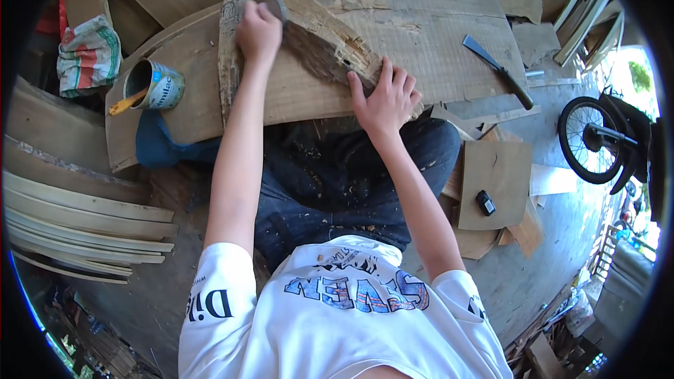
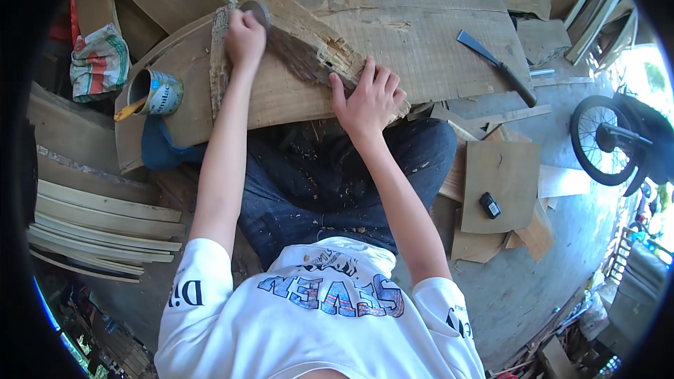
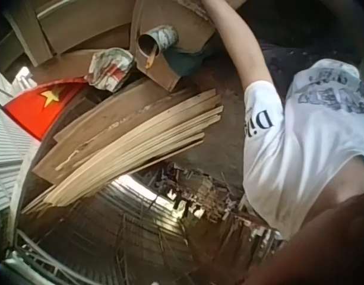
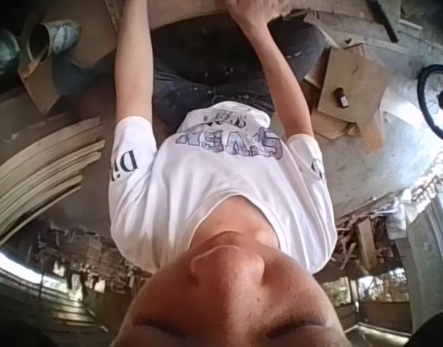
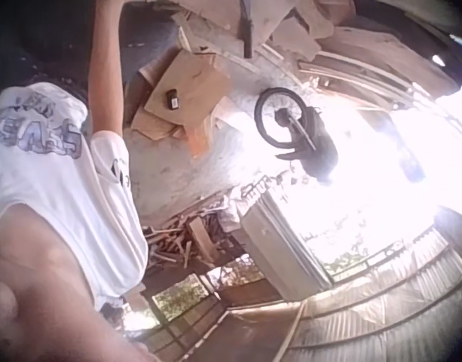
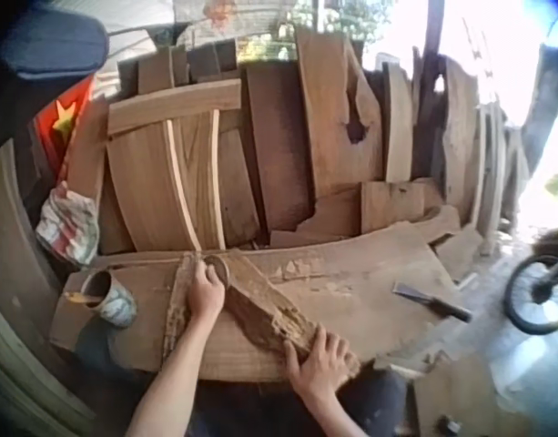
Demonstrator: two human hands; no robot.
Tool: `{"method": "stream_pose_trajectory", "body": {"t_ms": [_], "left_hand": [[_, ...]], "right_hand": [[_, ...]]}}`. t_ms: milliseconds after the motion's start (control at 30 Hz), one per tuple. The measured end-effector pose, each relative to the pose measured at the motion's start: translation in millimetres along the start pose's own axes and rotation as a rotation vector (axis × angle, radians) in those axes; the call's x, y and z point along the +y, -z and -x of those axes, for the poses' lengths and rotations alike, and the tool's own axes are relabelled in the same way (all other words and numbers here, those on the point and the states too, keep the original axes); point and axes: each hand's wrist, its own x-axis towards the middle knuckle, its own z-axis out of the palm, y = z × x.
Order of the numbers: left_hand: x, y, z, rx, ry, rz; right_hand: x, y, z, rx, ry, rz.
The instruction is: The person carves a piece of wood using a chisel and a wooden mallet, brushes it with a paintbrush, and sands it with a sanding disc. Afterward, the person wipes the wood with a cloth and resumes chiseling it with the chisel and mallet.
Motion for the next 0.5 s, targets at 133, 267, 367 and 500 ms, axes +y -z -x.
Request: {"method": "stream_pose_trajectory", "body": {"t_ms": [133,267,367,500], "left_hand": [[45,-10,85,-0.29,0.129,0.23],[60,17,149,-0.245,-0.179,0.148],[41,22,134,-0.179,-0.208,0.116],[12,56,99,-0.224,0.085,-0.263]], "right_hand": [[19,-6,0,-0.004,-0.026,0.061],[10,0,0,-0.022,0.028,0.06],[11,4,2,-0.038,0.021,0.019],[5,-2,7,-0.031,0.038,0.043]]}}
